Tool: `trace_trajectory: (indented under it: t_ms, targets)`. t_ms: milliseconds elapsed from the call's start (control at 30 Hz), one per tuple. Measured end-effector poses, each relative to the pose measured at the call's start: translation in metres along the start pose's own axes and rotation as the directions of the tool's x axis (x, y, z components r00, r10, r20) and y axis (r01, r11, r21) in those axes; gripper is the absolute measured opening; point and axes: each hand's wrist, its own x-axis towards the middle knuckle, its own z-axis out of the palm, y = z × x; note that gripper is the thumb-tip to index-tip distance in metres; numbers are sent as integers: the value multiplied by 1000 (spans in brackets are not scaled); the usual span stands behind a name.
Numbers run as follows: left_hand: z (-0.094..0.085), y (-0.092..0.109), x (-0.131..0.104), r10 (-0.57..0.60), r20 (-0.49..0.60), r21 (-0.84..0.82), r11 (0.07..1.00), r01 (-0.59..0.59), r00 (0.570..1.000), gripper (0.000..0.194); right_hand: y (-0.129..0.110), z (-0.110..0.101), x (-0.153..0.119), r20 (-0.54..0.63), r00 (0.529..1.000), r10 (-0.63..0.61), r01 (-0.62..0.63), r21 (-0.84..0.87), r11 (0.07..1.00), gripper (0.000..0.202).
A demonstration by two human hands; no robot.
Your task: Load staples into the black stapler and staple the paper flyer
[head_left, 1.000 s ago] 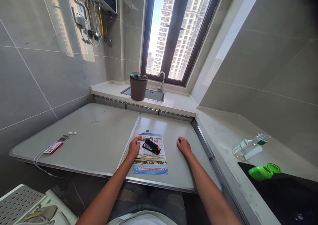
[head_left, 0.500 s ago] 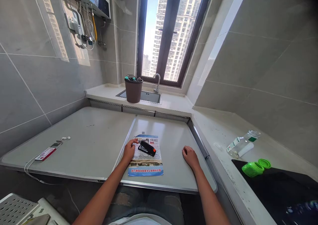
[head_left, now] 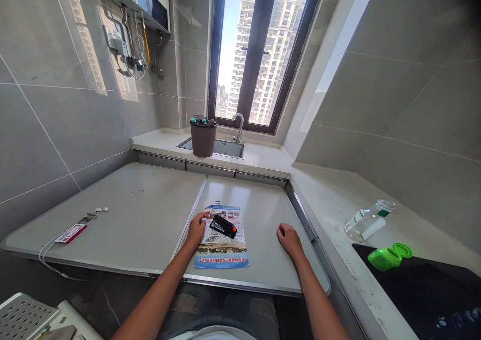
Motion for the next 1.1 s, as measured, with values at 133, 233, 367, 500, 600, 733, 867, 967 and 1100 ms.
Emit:
trace_trajectory:
  t_ms: [133,233,367,500,600,733,867,967,1100]
  targets:
    - [1,0,0,14,0,12,1000,-14,1000,25,-3,-1,1,-6,1000,28,-28,-11,1000,23]
    - [1,0,1,26,-4,23,999,-25,1000,23,-13,1,2,-42,992,120,-117,60,991,23]
    - [2,0,1,28,6,39,999,-28,1000,23,-61,12,7,-58,982,178,-136,429,893,33]
    - [1,3,0,34,17,37,999,-35,999,21,-141,32,11,-15,998,-59,56,599,799,32]
    - [1,4,0,35,19,30,999,-35,999,21,-187,44,10,44,968,-248,195,490,849,22]
    - [3,2,-1,39,21,13,999,-40,999,22,-205,51,5,98,953,-287,251,277,928,23]
    - [5,-2,-1,50,26,2,999,-50,998,21,-192,47,-5,112,964,-243,212,233,949,24]
    - [6,-1,-2,73,43,34,997,-74,996,22,-175,41,-16,92,975,-204,179,228,957,25]
    - [6,9,-9,173,211,101,975,-198,962,25,-154,31,-32,49,988,-144,123,294,948,28]
